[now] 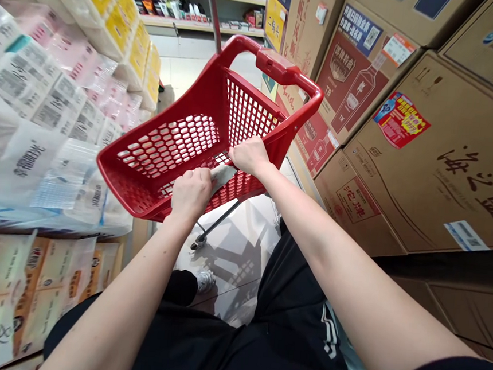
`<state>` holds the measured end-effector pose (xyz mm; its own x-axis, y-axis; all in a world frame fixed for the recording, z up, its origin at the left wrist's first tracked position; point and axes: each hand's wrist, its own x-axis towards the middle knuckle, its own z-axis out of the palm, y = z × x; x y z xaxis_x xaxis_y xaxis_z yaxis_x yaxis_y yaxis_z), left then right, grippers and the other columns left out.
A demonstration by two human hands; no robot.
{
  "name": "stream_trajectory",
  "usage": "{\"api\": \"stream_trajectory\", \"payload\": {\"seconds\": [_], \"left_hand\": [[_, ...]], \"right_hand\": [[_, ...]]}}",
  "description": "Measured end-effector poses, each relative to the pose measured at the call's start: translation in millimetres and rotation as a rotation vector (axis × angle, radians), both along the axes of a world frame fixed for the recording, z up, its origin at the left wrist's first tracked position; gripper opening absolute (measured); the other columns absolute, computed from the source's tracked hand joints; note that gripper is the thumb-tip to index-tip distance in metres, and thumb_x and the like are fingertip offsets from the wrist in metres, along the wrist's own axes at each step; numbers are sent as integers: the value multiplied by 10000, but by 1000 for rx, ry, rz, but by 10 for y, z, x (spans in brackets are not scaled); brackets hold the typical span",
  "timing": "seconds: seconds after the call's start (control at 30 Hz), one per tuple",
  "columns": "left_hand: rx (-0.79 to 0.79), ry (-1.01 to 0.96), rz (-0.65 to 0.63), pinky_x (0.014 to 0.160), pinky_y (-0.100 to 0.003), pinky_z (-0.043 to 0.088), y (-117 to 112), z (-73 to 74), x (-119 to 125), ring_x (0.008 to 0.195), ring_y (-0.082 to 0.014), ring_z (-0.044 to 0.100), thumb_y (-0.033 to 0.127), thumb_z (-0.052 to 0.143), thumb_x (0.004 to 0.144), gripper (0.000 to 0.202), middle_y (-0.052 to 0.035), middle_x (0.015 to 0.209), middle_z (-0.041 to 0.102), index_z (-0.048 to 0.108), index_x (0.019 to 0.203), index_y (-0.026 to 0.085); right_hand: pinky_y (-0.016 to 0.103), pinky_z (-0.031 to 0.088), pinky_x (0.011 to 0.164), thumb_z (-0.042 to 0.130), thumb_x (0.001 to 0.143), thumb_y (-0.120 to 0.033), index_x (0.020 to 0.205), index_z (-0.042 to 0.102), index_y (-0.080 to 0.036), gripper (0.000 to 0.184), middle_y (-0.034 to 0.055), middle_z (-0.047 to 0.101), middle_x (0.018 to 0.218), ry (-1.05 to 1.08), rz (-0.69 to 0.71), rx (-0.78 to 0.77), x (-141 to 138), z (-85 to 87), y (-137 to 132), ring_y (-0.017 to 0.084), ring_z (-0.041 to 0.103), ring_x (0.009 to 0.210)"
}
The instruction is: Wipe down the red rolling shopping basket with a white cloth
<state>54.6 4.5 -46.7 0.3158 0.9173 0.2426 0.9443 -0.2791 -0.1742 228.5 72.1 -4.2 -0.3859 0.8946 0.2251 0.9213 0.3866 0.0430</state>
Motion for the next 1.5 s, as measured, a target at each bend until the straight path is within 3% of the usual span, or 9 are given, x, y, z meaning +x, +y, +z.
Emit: {"api": "stream_trajectory", "payload": {"seconds": [0.27, 0.5, 0.7, 0.83, 0.97, 1.07, 1.17, 1.33, 1.5], "left_hand": [[-48, -32, -137, 749, -374, 372, -27, 15, -154, 951, -286, 530, 245, 379, 873, 317, -164, 1002, 576, 467, 1149, 116], [-83, -37, 43, 631, -343, 374, -6, 61, -40, 869, -302, 571, 405, 342, 902, 382, -184, 943, 597, 511, 1044, 93], [-71, -80, -50, 676, -363, 381, -44, 76, -13, 912, -307, 549, 340, 329, 906, 349, -184, 956, 589, 515, 1068, 92], [-33, -84, -130, 760, -381, 387, -202, -6, -326, 939, -287, 530, 328, 297, 922, 370, -155, 981, 583, 482, 1177, 133], [-19, -124, -10, 751, -369, 390, -454, -152, -846, 916, -278, 530, 371, 297, 921, 370, -142, 961, 582, 514, 1126, 152], [-33, -77, 23, 774, -371, 388, -564, -210, -1065, 914, -279, 536, 400, 287, 922, 370, -138, 926, 586, 541, 1033, 155], [-50, -29, 85, 736, -363, 387, -562, -193, -1033, 901, -285, 549, 438, 263, 924, 407, -143, 915, 599, 542, 1003, 151], [-106, 4, 186, 649, -335, 377, -490, -78, -776, 871, -283, 582, 466, 254, 923, 439, -148, 945, 630, 538, 1022, 146], [-137, -8, 161, 600, -320, 361, -430, -19, -653, 836, -277, 612, 476, 254, 920, 457, -149, 926, 655, 557, 1010, 146]], "right_hand": [[375, 310, 798, 281, 951, -233, 930, 741, -99, 479, 156, 718, 913, -30, 17, -5, 9, 23, -2, 246, 632, 869], [376, 317, 787, 284, 946, -215, 934, 742, -98, 473, 162, 718, 899, -46, 9, 10, -3, 13, -9, 252, 635, 854], [372, 320, 793, 278, 953, -261, 885, 748, -94, 503, 156, 720, 879, -34, 11, 16, 39, -10, 37, 249, 635, 837], [365, 314, 798, 262, 958, -268, 898, 748, -99, 518, 146, 722, 888, -29, 9, 4, 73, -17, 56, 241, 630, 840], [362, 307, 802, 252, 957, -262, 889, 749, -93, 529, 147, 722, 893, -30, 4, 13, 79, -27, 51, 237, 626, 844], [363, 305, 795, 246, 960, -270, 894, 748, -84, 539, 156, 720, 887, -37, 1, 34, 55, -35, 25, 240, 627, 834], [363, 305, 788, 247, 961, -278, 904, 747, -81, 540, 161, 719, 884, -42, -5, 38, 31, -32, -4, 241, 630, 828], [359, 300, 809, 254, 958, -258, 939, 744, -86, 520, 166, 716, 922, -47, -28, 6, 52, -10, 0, 235, 629, 864], [358, 298, 823, 269, 951, -258, 914, 750, -90, 511, 167, 717, 908, -44, -44, -12, 152, 6, 27, 236, 633, 876]]}}
